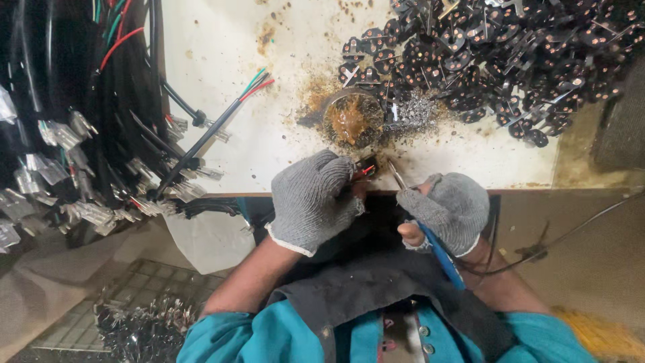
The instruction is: The person strips the ends of multicolored electrical wires by hand, twists the exposed strands, dips them into a container of flux or solder paste on the bench, and solders the wire ends using a soldering iron, setting finished wires aside with a pile of completed plugs nearby.
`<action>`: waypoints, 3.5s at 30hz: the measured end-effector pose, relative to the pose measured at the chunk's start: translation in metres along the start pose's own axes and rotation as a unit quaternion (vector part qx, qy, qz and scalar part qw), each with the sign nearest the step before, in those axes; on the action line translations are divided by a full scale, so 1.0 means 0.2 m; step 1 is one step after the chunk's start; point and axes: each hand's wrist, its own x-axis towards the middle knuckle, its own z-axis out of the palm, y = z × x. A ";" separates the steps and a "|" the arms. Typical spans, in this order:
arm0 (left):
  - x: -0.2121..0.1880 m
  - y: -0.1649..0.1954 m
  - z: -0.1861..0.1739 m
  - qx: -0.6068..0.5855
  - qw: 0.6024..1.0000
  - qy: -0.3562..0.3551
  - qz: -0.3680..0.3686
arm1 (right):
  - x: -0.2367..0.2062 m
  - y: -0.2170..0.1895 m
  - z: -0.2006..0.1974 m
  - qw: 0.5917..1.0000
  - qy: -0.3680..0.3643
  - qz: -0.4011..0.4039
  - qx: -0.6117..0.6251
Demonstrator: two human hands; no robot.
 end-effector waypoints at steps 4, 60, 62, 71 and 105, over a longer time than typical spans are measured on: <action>0.00 0.01 0.02 0.020 1.000 -0.003 -0.016 | -0.07 0.07 0.11 1.000 0.004 -0.026 -0.014; 0.00 0.00 0.02 0.029 1.000 0.006 -0.006 | -0.19 0.10 0.18 0.945 -0.182 0.237 0.132; 0.00 -0.01 0.02 0.030 0.999 0.009 -0.006 | -0.20 0.11 0.18 0.945 -0.180 0.237 0.135; 0.01 0.02 0.01 0.018 1.000 0.022 -0.001 | -0.20 0.10 0.19 0.937 -0.188 0.247 0.161; -0.01 -0.01 0.04 0.034 0.999 0.027 0.010 | -0.12 0.12 0.13 0.965 0.009 0.097 0.242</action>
